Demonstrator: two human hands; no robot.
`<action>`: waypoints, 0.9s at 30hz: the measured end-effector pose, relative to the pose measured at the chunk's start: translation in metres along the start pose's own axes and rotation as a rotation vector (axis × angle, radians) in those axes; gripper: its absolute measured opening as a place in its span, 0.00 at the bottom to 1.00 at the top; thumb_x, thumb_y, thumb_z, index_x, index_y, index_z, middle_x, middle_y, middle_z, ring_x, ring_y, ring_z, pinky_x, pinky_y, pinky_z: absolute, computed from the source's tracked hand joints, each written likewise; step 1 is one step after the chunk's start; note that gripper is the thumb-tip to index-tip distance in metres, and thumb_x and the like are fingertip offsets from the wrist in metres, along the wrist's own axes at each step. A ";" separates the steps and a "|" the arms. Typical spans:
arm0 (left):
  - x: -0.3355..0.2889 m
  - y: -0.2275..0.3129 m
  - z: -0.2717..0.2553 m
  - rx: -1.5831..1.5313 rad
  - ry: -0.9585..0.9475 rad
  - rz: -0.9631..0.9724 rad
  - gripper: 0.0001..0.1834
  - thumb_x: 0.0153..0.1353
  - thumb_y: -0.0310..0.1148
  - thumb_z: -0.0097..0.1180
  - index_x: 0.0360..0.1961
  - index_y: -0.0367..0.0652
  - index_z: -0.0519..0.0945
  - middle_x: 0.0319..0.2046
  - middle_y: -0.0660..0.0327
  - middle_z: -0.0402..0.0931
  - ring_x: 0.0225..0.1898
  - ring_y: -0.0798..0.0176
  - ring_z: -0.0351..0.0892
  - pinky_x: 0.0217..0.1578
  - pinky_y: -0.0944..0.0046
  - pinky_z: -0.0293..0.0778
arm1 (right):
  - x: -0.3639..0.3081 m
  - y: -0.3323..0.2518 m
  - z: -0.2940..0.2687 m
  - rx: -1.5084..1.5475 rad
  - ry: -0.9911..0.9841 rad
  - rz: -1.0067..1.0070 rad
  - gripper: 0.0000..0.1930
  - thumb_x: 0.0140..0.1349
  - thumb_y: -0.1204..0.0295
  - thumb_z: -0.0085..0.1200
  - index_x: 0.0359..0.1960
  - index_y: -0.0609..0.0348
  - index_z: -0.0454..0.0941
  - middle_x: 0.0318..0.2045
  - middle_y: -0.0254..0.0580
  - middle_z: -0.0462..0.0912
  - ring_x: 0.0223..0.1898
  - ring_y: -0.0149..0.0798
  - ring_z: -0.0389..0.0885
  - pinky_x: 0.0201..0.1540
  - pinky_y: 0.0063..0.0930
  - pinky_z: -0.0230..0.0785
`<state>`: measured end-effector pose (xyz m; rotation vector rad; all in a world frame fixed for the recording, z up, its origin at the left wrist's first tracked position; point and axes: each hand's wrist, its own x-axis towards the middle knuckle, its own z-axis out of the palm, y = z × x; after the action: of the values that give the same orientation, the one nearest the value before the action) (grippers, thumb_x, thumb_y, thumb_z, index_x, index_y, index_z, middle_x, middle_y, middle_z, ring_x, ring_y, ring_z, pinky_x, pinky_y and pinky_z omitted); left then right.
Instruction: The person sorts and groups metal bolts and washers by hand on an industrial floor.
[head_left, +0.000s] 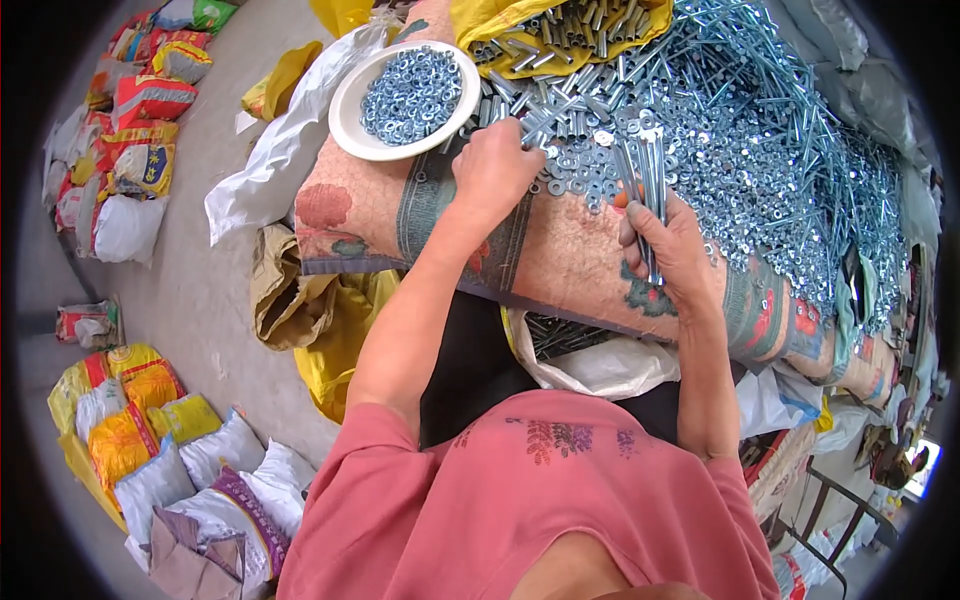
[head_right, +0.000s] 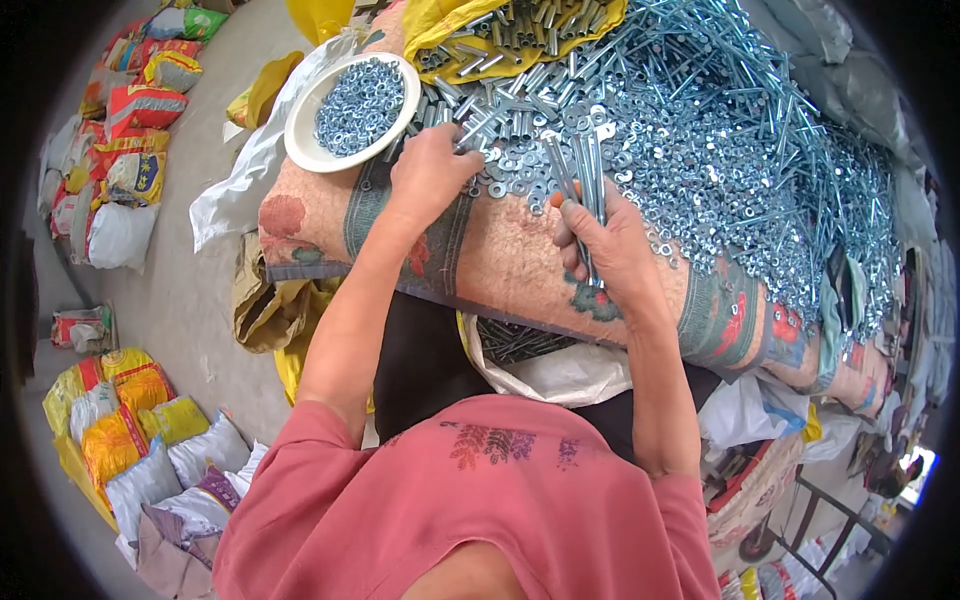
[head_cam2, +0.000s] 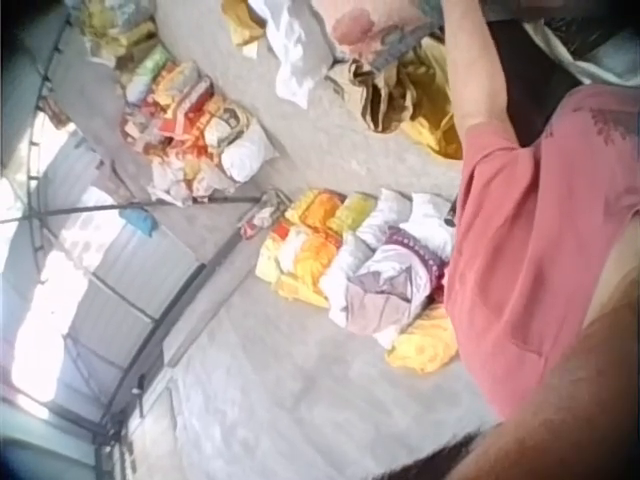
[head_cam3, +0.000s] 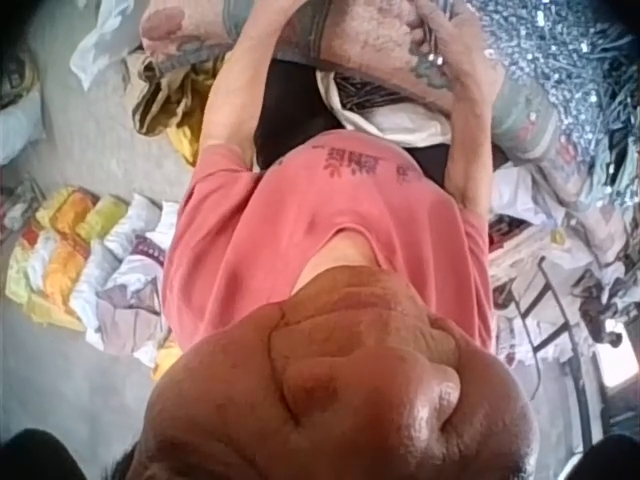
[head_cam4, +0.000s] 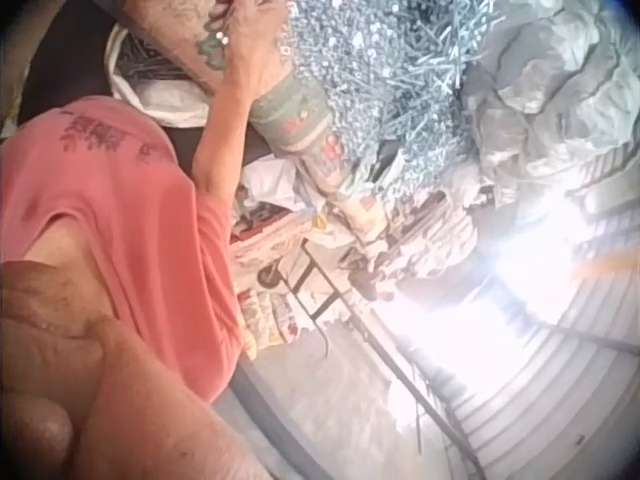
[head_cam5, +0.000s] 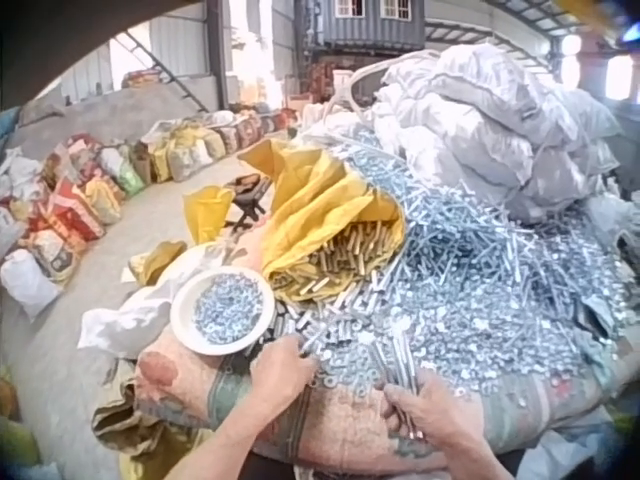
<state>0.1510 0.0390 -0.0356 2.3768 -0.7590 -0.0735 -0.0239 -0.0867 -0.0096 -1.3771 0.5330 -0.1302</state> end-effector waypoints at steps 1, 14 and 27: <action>0.000 -0.002 -0.001 -0.001 -0.001 0.001 0.16 0.45 0.38 0.58 0.25 0.33 0.73 0.22 0.47 0.77 0.27 0.47 0.78 0.31 0.53 0.72 | -0.002 0.001 0.000 0.000 0.002 0.001 0.11 0.62 0.68 0.48 0.40 0.63 0.68 0.20 0.35 0.74 0.14 0.21 0.69 0.12 0.12 0.59; -0.027 0.024 0.004 -1.624 -0.423 -0.443 0.07 0.57 0.28 0.55 0.29 0.39 0.70 0.20 0.63 0.69 0.12 0.79 0.57 0.10 0.80 0.50 | -0.009 0.004 0.005 -0.031 -0.049 0.013 0.11 0.60 0.71 0.50 0.42 0.62 0.67 0.21 0.40 0.77 0.13 0.24 0.72 0.11 0.11 0.56; -0.044 0.038 0.017 -1.431 -0.427 -0.397 0.07 0.54 0.29 0.57 0.29 0.41 0.71 0.18 0.67 0.69 0.12 0.79 0.58 0.11 0.79 0.49 | 0.002 0.003 0.007 -0.009 -0.054 0.014 0.11 0.60 0.70 0.49 0.41 0.62 0.68 0.22 0.39 0.77 0.14 0.23 0.73 0.10 0.11 0.57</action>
<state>0.0916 0.0291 -0.0323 1.0667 -0.1920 -0.9555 -0.0199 -0.0802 -0.0120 -1.3813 0.4982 -0.0795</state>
